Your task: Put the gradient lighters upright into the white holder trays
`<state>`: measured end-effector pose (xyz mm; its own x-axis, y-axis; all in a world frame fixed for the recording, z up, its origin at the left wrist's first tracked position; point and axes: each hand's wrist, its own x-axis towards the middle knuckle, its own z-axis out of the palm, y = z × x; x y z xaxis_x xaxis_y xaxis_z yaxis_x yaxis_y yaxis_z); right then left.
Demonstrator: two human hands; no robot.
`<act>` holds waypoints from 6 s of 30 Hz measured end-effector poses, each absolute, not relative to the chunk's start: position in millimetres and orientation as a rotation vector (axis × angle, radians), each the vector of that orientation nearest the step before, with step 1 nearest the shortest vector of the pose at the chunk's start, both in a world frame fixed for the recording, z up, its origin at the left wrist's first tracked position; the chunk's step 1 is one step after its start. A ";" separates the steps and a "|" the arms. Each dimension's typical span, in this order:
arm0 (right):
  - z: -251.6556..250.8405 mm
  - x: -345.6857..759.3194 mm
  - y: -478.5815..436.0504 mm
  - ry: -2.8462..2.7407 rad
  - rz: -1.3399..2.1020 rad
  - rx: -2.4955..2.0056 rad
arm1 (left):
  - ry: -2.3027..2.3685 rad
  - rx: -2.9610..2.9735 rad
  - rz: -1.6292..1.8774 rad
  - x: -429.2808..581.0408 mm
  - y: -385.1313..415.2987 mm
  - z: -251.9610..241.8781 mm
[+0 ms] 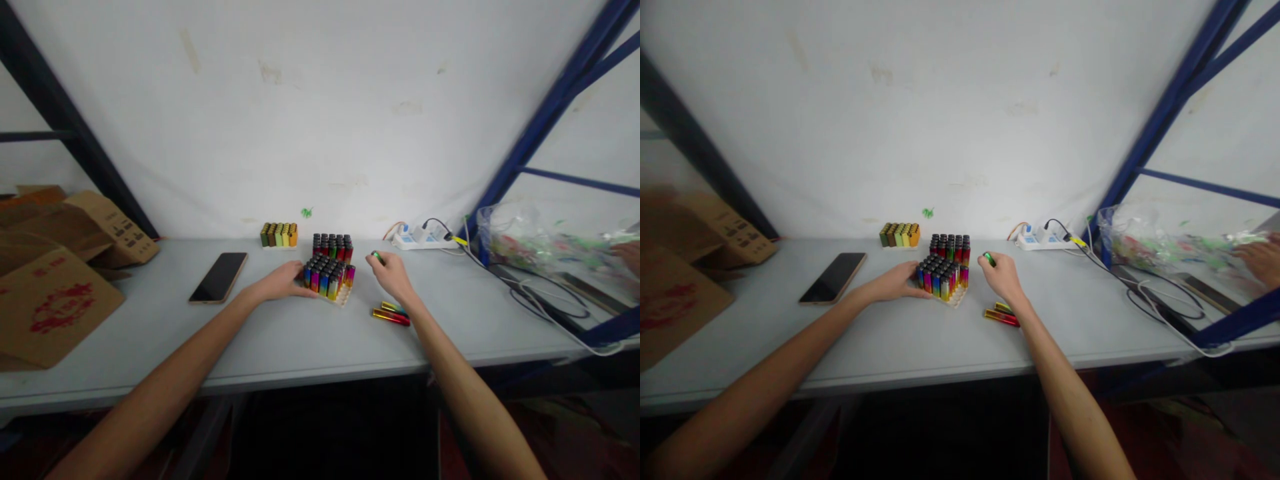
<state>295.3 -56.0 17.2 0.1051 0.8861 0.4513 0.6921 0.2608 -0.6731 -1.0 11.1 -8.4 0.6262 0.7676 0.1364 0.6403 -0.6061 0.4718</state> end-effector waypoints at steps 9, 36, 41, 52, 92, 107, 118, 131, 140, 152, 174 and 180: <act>24.0 300.9 -58.8 -1.868 0.459 -1.263 | 1.105 2.496 0.460 0.2 8.2 -5.5; 28.6 284.2 -68.6 -2.321 0.395 -1.454 | 1.203 2.518 0.424 2.4 3.9 -4.1; 38.0 294.3 -72.1 -2.362 0.421 -1.511 | 1.236 2.502 0.432 2.4 4.1 -3.8; 52.7 341.9 -89.9 -2.478 0.817 -2.092 | 1.230 2.516 0.416 2.4 5.4 -4.5; 58.9 324.4 -82.2 -2.201 0.696 -1.461 | 1.228 2.499 0.458 2.4 5.3 -4.3; 67.1 311.5 -83.1 -1.956 0.200 -1.538 | 1.188 2.509 0.426 2.1 4.6 -2.5; 62.9 308.0 -80.7 -2.244 0.550 -1.276 | 1.224 2.488 0.454 3.1 3.3 -2.5; 50.0 288.1 -77.3 -1.945 0.661 -1.440 | 1.230 2.498 0.462 1.9 4.9 -4.3; 39.0 282.5 -68.1 -1.875 0.587 -1.603 | 1.229 2.490 0.442 2.3 3.9 -3.5; 33.5 282.5 -67.2 -1.926 0.695 -1.440 | 1.238 2.472 0.441 2.1 4.6 -4.5; 46.6 283.2 -79.8 -1.978 0.566 -1.342 | 1.149 2.544 0.438 1.8 8.1 -6.5; 54.2 281.0 -86.2 -2.002 0.593 -1.379 | 1.141 2.545 0.446 2.0 6.9 -5.5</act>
